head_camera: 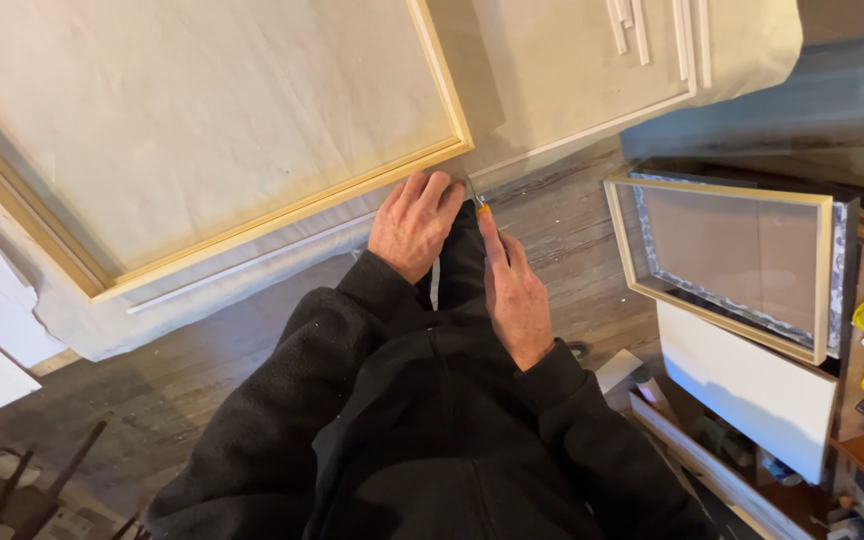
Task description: Fitting and cutting thin wooden spacers into a picture frame.
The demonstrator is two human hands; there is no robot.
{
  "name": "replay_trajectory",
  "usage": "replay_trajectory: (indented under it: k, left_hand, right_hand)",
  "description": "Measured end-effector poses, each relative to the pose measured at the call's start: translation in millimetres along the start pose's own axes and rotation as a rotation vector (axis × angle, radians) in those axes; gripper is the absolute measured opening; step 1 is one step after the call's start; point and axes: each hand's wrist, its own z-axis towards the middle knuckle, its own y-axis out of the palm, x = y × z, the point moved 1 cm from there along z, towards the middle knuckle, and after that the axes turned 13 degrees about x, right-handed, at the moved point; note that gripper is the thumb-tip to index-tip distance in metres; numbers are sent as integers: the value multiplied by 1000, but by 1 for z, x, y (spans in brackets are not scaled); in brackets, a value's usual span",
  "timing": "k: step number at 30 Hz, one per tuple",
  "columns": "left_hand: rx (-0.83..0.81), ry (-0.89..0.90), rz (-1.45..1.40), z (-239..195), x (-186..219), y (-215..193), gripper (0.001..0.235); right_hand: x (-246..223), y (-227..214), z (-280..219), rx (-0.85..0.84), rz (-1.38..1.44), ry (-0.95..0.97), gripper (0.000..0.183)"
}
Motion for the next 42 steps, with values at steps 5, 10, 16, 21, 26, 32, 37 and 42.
replay_trajectory:
  k: [5, 10, 16, 21, 26, 32, 37, 42]
  left_hand:
    - [-52, 134, -55, 8, -9, 2, 12]
    - [-150, 266, -233, 40, -35, 15, 19]
    - [-305, 459, -166, 42, -52, 49, 69]
    - [-337, 529, -98, 41, -56, 61, 74]
    - [-345, 597, -62, 37, -58, 70, 90]
    - [-337, 568, -98, 42, -58, 61, 73]
    - [-371, 560, -107, 41, -58, 62, 77]
    - [-392, 572, -94, 40, -59, 66, 78]
  right_hand:
    - [-2, -1, 3, 5, -34, -11, 66]
    - [4, 0, -2, -42, 1, 42, 73]
    - [-2, -8, 4, -49, 152, 82, 73]
    - [6, -1, -1, -83, 58, 70, 77]
    - [3, -6, -1, -120, 39, 101, 76]
    - [5, -7, -1, -110, 54, 87, 76]
    - [2, -6, -2, -112, 43, 83, 76]
    - [9, 1, -6, -107, 2, 63, 78]
